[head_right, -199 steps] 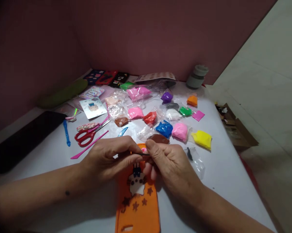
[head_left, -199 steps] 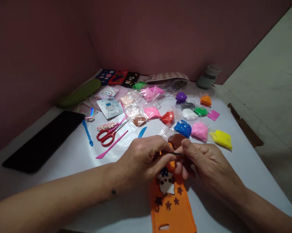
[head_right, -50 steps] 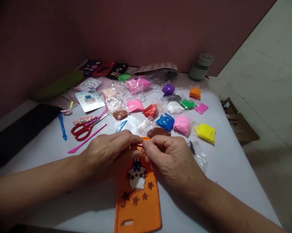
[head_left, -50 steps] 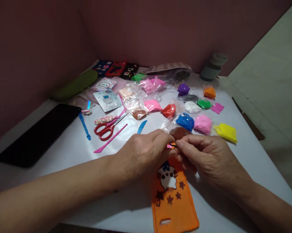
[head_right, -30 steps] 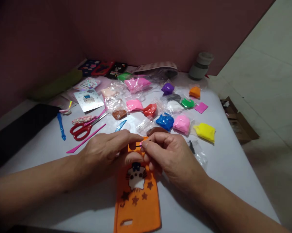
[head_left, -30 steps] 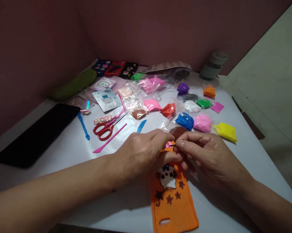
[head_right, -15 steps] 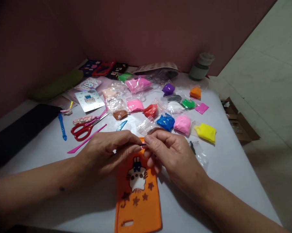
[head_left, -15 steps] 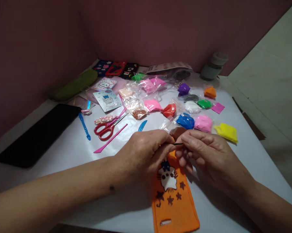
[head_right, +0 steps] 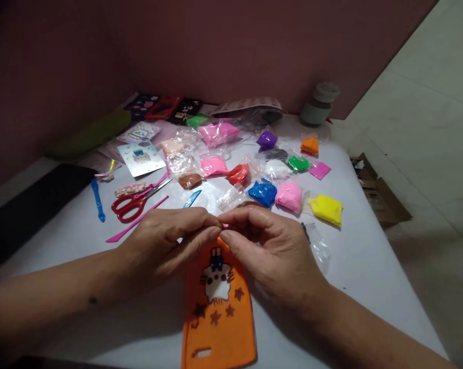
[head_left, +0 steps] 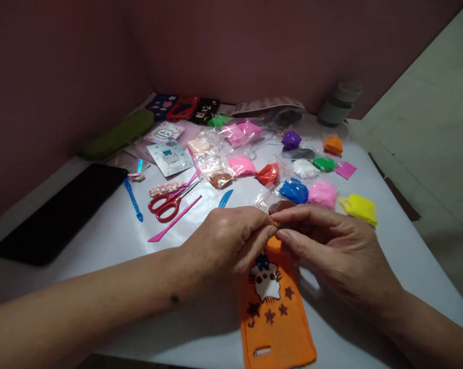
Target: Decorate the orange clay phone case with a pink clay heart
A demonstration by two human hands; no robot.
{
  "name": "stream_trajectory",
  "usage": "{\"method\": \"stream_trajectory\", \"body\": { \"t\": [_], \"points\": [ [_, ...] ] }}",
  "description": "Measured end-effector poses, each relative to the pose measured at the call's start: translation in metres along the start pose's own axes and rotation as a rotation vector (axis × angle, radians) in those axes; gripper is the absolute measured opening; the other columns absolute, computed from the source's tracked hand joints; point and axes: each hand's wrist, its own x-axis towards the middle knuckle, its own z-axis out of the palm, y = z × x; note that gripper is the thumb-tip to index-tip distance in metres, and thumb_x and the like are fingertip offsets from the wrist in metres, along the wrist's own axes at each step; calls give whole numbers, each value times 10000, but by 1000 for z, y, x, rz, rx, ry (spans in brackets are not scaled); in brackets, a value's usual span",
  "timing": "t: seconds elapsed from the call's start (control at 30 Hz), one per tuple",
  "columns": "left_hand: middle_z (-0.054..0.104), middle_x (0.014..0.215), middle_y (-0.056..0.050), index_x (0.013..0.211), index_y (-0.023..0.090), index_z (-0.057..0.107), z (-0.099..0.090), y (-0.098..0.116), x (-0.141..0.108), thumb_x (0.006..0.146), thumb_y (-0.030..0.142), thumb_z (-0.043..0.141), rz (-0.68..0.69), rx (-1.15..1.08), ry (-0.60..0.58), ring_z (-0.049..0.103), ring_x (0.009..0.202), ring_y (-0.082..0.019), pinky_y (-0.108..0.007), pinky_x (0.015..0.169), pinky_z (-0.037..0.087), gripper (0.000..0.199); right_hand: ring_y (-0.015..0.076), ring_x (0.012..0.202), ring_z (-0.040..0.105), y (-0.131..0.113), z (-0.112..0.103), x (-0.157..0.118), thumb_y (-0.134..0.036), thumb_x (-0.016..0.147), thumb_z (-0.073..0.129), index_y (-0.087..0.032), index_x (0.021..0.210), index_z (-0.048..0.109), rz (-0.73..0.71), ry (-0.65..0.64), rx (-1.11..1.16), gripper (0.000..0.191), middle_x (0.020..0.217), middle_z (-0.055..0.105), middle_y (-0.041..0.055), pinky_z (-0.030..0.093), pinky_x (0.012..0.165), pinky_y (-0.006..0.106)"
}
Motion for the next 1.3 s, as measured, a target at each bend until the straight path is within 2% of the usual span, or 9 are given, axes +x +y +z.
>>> {"method": "stream_trajectory", "body": {
  "t": [0.13,0.3,0.43,0.6,0.67,0.77,0.9,1.17,1.3],
  "points": [
    [542,565,42,716,117,636,-4,2,3,904,142,488,-84,-142,-54,488,499,-45,-124,466,357,241,154,817,670,-2,-1,-1,-191,806,707,-263,835,755,-79,60,-128,91,889,730,11,550,678,234],
    [490,543,38,688,124,630,-8,5,7,935,215,433,-254,-267,-140,462,500,-65,-148,453,360,328,95,525,584,-1,-2,-1,-250,814,706,-237,783,714,-35,79,-148,34,726,684,-12,483,504,220],
    [492,549,37,705,130,644,-8,4,7,944,245,439,-326,-282,-152,461,507,-70,-155,450,366,336,89,483,535,0,-1,-1,-276,818,699,-220,701,678,-5,93,-139,131,572,604,-30,440,462,202],
    [460,506,56,689,137,653,-6,1,5,950,269,449,-273,-324,-101,420,448,-51,-136,386,321,357,77,446,470,1,1,0,-295,798,708,-210,644,661,13,133,-110,182,534,558,-35,397,408,190],
    [540,540,45,739,138,681,-6,2,6,943,271,472,-261,-388,-104,476,473,-54,-129,409,358,320,73,436,442,1,2,0,-295,791,712,-209,626,654,2,141,-112,195,514,532,-42,391,407,189],
    [671,671,8,863,131,705,-5,4,7,878,248,592,-313,-464,-149,589,576,-86,-151,499,454,163,71,456,441,0,1,1,-274,793,708,-210,615,646,-20,137,-142,199,529,529,-44,392,427,185],
    [648,652,21,901,112,680,-1,5,4,780,170,700,-284,-413,-93,565,538,-76,-148,474,440,136,89,497,472,-2,0,0,-288,805,692,-209,620,624,20,103,-183,213,578,556,-33,384,443,209],
    [692,711,2,836,132,673,4,2,1,833,93,585,-107,-223,5,612,602,-79,-162,538,458,96,80,514,470,-4,-1,0,-319,816,693,-204,627,632,78,4,-145,230,586,541,-39,383,470,201],
    [685,699,-1,814,123,691,0,1,3,825,87,604,-147,-251,0,615,605,-78,-157,535,455,95,97,561,533,-2,-4,-1,-432,864,638,-209,688,665,96,4,-64,285,670,604,-12,421,511,218]
  ]
}}
